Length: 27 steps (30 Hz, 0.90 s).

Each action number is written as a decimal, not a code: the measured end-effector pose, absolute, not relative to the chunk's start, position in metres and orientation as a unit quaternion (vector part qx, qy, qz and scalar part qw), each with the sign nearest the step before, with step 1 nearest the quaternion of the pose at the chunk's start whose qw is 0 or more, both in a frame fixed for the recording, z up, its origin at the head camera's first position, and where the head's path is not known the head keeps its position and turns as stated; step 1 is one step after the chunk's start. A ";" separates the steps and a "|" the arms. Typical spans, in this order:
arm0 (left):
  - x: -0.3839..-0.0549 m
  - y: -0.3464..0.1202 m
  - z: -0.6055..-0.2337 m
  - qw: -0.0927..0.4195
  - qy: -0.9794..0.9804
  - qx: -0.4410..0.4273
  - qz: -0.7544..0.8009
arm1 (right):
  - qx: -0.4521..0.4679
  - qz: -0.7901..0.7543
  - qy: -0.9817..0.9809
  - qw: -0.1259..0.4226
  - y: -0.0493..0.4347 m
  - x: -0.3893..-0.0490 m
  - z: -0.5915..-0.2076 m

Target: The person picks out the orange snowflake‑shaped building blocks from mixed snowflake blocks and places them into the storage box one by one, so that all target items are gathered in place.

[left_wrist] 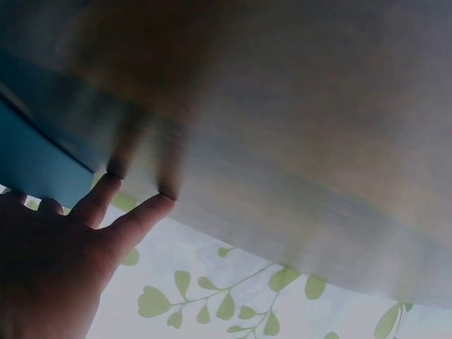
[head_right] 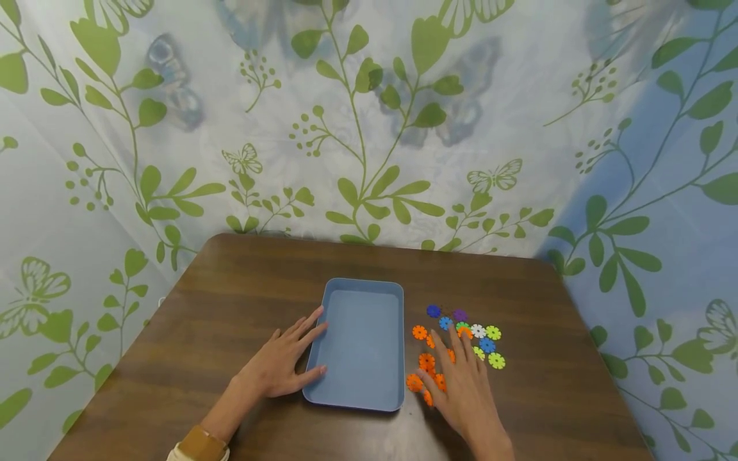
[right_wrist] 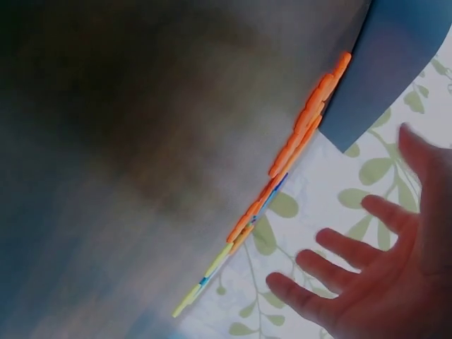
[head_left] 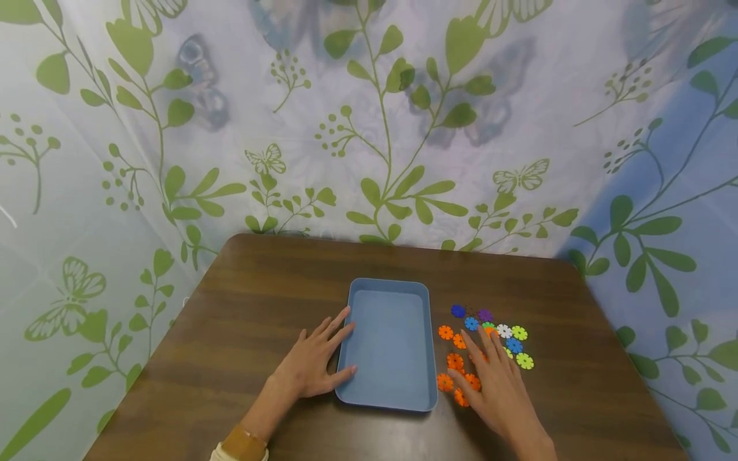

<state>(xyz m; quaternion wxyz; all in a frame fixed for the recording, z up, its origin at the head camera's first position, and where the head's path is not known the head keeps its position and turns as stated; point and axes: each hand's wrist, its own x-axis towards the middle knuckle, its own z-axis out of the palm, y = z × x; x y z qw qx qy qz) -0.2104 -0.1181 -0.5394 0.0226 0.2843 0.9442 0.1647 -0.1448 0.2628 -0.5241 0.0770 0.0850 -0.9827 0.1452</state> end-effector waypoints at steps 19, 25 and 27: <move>-0.209 -0.117 -0.541 0.028 0.944 0.282 0.170 | 0.094 0.164 -0.982 -0.012 0.267 -0.146 -0.521; -0.210 -0.118 -0.540 0.024 0.943 0.284 0.169 | 0.075 0.187 -0.978 -0.055 0.266 -0.149 -0.521; -0.210 -0.118 -0.540 0.022 0.943 0.285 0.168 | 0.070 0.192 -0.977 -0.065 0.266 -0.150 -0.520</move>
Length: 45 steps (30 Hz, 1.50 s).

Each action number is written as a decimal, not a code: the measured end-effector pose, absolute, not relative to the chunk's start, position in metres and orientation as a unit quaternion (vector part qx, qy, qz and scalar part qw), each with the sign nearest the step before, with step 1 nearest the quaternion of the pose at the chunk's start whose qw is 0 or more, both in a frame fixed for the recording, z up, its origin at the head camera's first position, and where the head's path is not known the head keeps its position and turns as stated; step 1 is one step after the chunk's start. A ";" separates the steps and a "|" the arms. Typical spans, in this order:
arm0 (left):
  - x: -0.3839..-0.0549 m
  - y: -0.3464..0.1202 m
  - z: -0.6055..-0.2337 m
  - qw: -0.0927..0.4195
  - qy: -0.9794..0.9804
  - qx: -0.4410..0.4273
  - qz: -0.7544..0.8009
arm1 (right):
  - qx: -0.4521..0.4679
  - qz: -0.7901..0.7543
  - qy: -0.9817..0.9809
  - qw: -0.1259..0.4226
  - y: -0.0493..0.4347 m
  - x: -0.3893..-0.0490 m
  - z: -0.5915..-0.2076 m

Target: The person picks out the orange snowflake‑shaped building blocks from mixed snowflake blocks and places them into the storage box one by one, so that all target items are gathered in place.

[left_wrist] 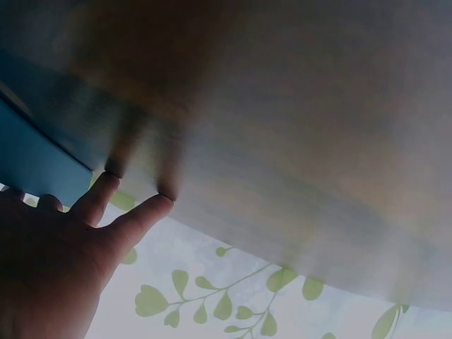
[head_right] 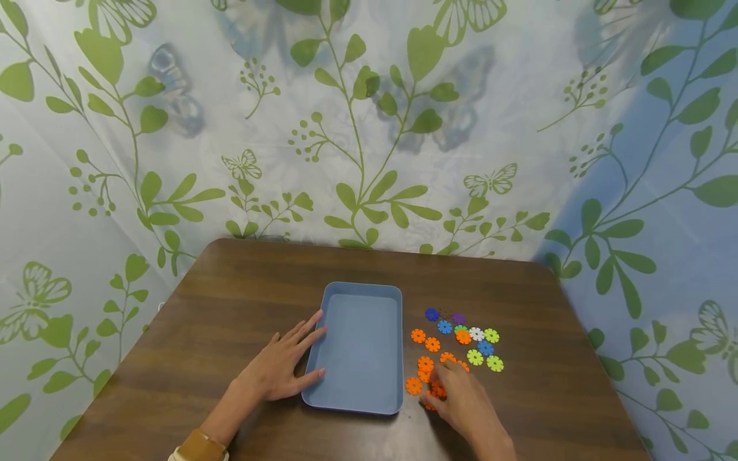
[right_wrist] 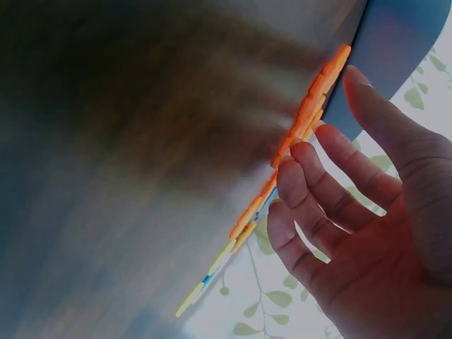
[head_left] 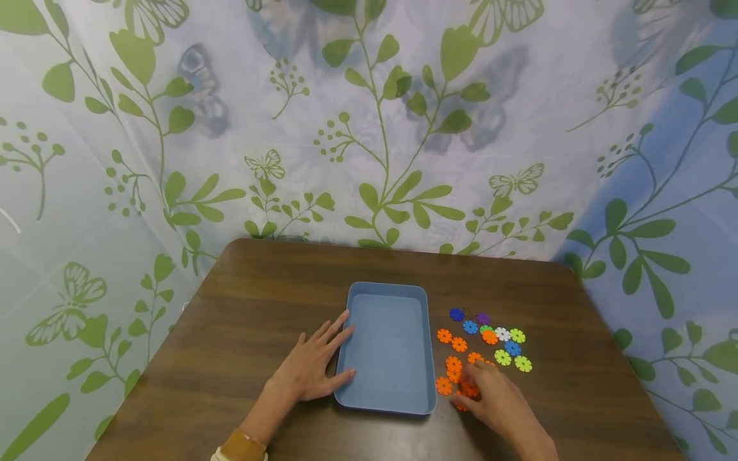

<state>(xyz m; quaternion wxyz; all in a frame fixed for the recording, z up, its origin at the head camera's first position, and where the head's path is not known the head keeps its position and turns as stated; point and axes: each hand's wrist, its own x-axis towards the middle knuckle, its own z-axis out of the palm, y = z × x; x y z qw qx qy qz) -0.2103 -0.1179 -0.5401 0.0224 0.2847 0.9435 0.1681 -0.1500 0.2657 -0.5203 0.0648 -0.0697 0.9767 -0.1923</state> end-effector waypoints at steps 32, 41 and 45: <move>-0.210 -0.117 -0.539 0.032 0.944 0.280 0.169 | -0.046 -0.213 0.968 0.123 0.260 -0.151 -0.519; -0.209 -0.119 -0.539 0.034 0.942 0.282 0.181 | -0.045 -0.229 0.966 0.109 0.258 -0.152 -0.518; -0.209 -0.119 -0.540 0.030 0.941 0.283 0.181 | -0.047 -0.228 0.968 0.090 0.259 -0.151 -0.517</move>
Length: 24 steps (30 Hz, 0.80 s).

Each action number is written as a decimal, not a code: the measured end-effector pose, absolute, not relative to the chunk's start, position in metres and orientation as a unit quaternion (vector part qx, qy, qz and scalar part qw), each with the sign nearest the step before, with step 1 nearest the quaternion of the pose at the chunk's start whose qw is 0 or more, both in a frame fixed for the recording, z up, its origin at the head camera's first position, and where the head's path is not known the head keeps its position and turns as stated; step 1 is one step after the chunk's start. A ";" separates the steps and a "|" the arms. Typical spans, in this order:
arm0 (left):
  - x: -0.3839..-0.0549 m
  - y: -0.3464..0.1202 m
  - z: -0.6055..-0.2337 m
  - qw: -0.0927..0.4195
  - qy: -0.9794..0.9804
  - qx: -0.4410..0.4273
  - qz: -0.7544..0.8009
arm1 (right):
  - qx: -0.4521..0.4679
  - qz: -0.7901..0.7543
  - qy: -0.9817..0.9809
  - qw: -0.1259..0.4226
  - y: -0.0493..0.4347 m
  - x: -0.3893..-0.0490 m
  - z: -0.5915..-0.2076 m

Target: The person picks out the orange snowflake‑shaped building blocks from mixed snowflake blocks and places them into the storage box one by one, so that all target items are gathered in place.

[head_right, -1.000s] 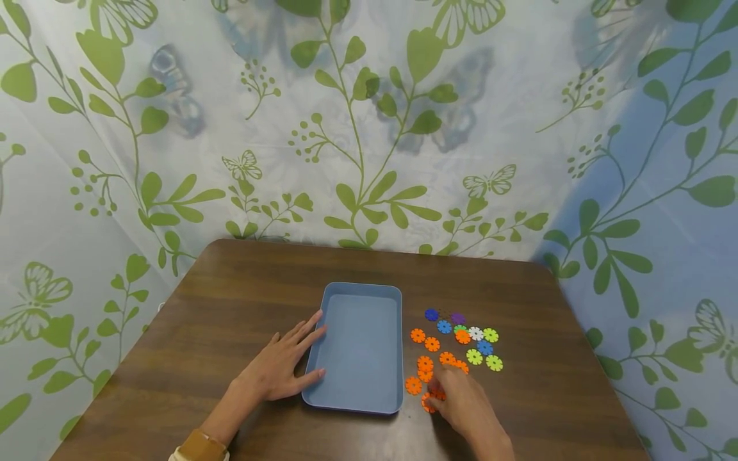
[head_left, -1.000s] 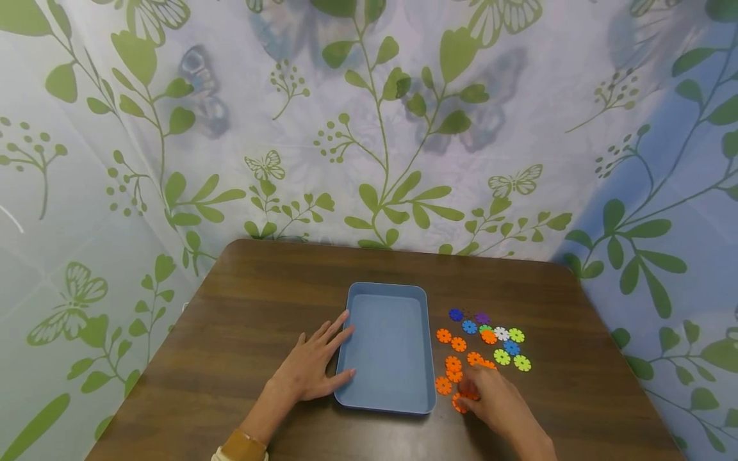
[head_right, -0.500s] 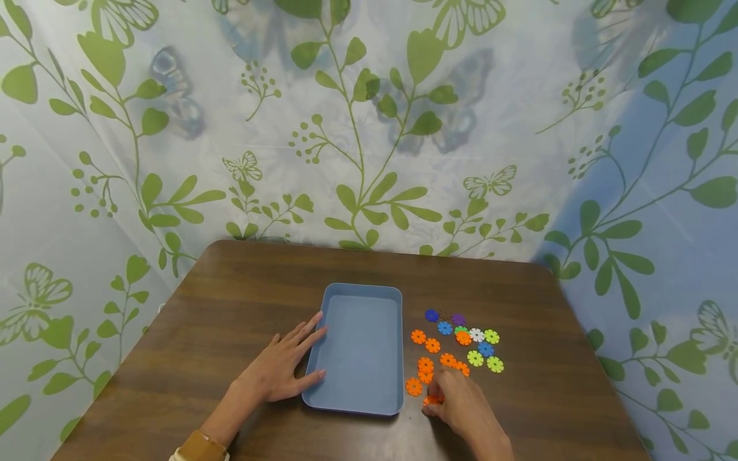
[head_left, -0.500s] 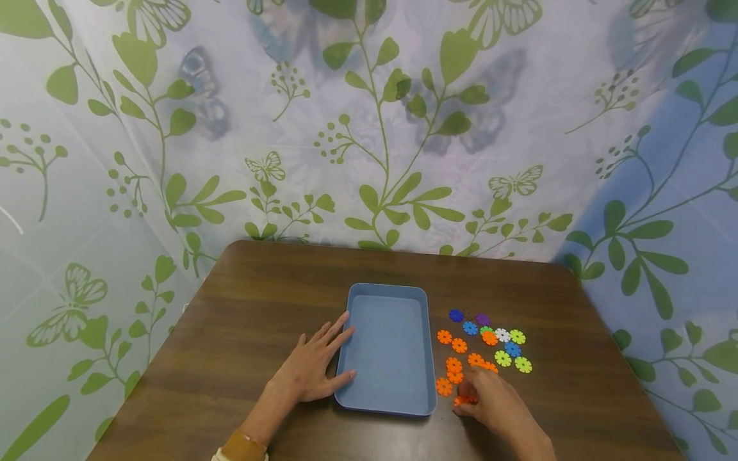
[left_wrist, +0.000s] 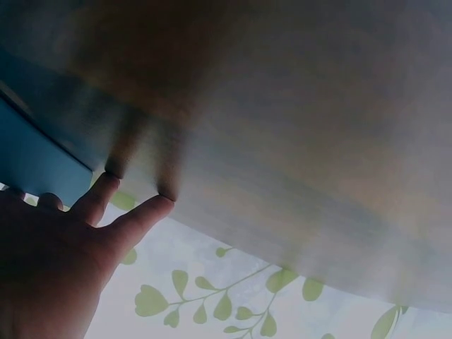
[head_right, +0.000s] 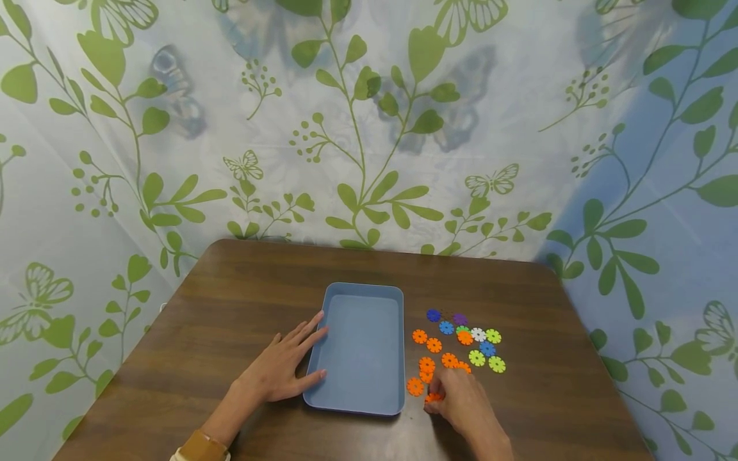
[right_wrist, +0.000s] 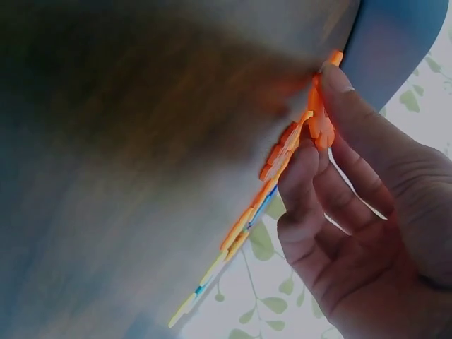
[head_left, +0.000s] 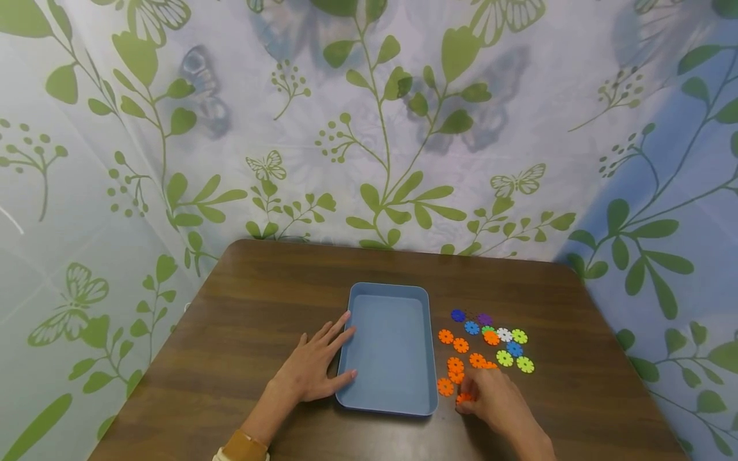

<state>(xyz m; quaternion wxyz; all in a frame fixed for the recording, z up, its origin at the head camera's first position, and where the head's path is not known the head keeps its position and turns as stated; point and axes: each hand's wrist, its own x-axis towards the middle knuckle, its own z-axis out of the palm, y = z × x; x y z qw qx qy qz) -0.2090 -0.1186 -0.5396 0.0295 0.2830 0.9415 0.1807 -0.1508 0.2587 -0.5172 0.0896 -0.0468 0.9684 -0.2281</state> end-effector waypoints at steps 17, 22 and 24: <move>-0.210 -0.118 -0.538 0.042 0.942 0.280 0.179 | -0.144 -0.312 0.936 0.074 0.271 -0.149 -0.509; -0.211 -0.118 -0.538 0.042 0.943 0.278 0.177 | -0.171 -0.304 0.936 0.043 0.270 -0.153 -0.499; -0.211 -0.118 -0.538 0.041 0.943 0.278 0.177 | -0.177 -0.307 0.934 0.037 0.268 -0.157 -0.494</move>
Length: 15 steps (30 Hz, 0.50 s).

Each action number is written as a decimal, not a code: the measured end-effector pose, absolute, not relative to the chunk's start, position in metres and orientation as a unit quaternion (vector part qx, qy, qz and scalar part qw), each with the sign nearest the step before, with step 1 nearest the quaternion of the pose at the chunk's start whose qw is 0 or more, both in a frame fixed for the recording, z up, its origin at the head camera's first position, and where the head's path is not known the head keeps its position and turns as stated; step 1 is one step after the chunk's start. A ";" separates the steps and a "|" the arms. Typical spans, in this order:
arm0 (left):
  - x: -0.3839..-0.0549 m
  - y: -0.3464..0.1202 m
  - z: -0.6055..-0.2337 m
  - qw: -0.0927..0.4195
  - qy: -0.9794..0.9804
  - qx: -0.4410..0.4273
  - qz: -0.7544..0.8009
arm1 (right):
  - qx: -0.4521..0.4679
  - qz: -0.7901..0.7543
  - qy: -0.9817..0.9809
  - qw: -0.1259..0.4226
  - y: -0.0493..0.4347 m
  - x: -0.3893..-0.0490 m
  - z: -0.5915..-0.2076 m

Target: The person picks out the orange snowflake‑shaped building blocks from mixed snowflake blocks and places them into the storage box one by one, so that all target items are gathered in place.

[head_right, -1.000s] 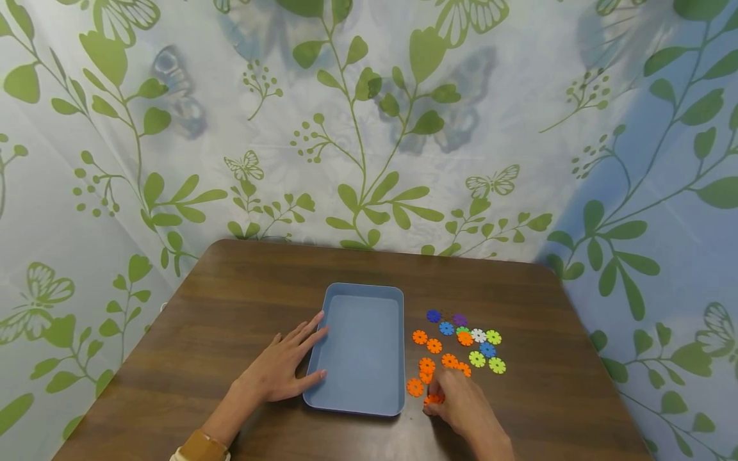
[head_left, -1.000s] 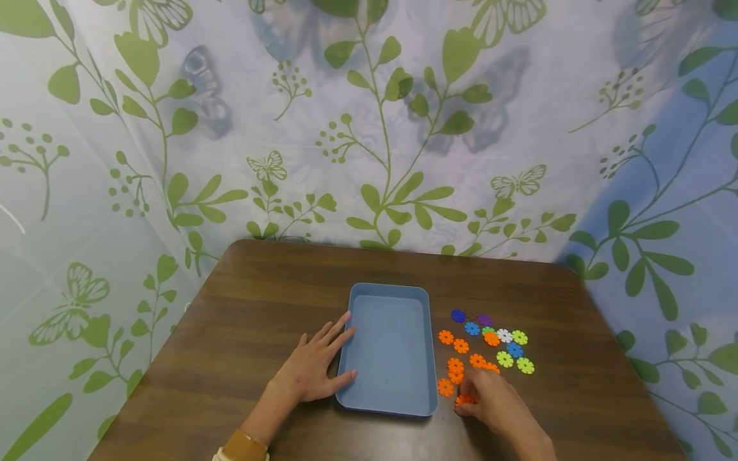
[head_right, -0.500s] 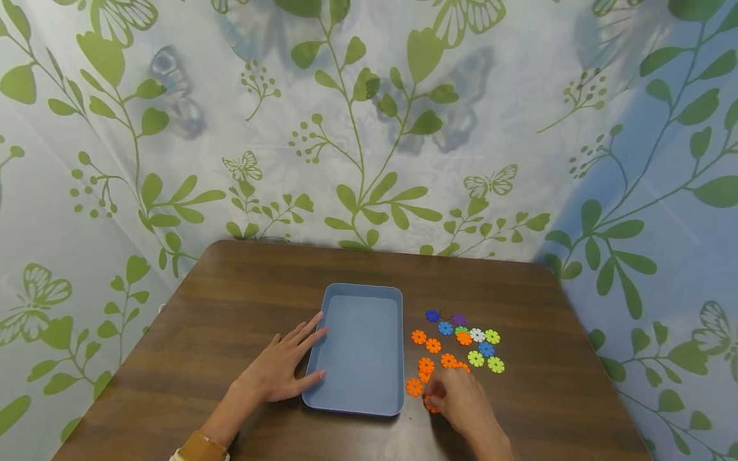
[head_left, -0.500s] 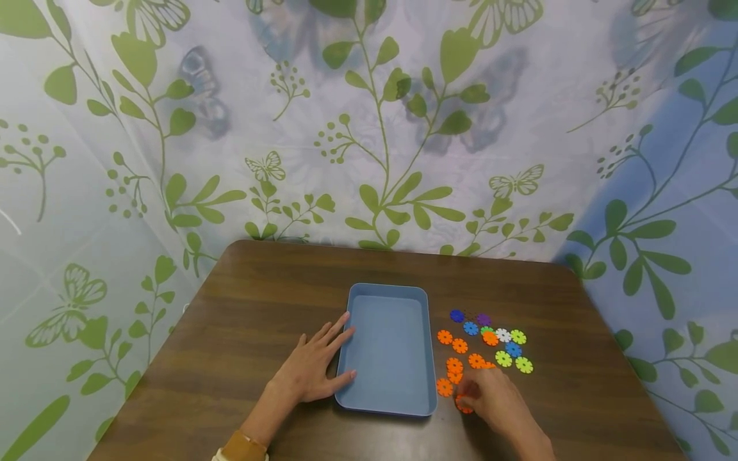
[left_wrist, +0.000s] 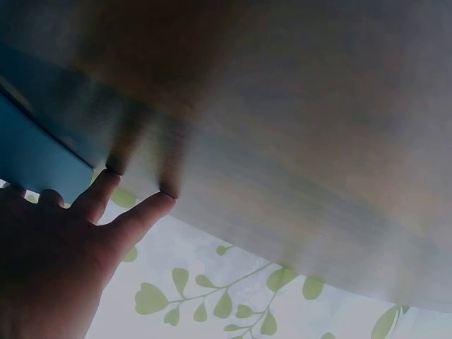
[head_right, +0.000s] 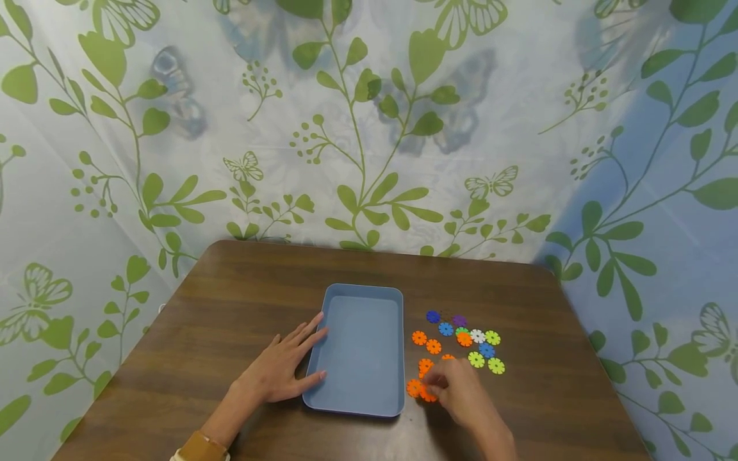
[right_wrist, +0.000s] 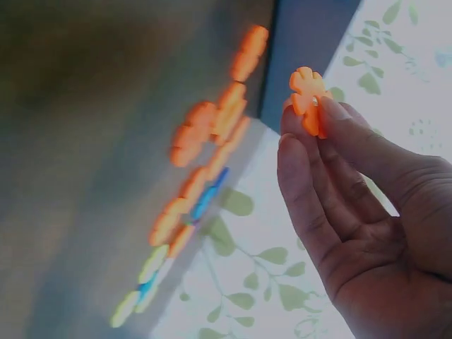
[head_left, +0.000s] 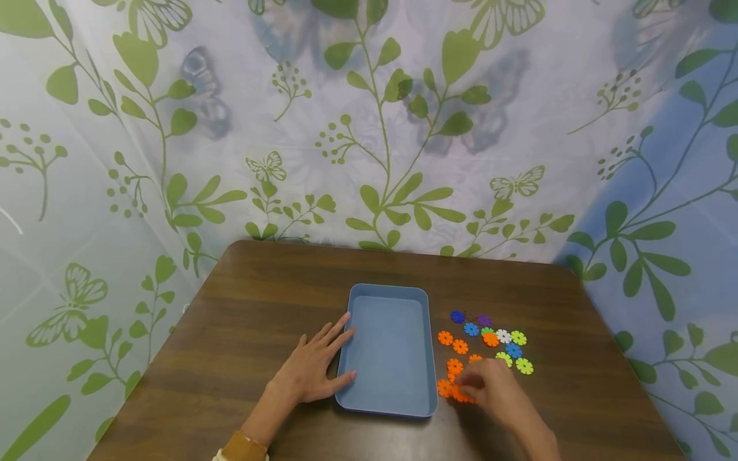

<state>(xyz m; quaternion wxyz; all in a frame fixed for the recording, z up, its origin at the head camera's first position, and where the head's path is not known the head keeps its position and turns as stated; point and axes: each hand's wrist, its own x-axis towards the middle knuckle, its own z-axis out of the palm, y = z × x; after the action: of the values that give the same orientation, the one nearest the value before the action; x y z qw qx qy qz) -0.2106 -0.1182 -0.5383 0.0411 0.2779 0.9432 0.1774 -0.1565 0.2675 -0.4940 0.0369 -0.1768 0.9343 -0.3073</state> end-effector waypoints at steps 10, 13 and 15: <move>-0.210 -0.120 -0.538 0.032 0.943 0.281 0.174 | -0.241 -0.352 0.904 0.011 0.240 -0.178 -0.467; -0.210 -0.120 -0.538 0.035 0.943 0.281 0.174 | -0.261 -0.370 0.892 0.011 0.230 -0.186 -0.462; -0.210 -0.120 -0.538 0.037 0.943 0.282 0.174 | -0.276 -0.377 0.884 0.009 0.224 -0.191 -0.458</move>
<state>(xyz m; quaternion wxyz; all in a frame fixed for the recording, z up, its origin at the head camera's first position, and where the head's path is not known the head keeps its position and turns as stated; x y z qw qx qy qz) -0.2098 -0.1202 -0.5375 0.0367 0.2816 0.9429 0.1741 -0.1911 0.2241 -0.4579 0.0093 -0.2757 0.8841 -0.3771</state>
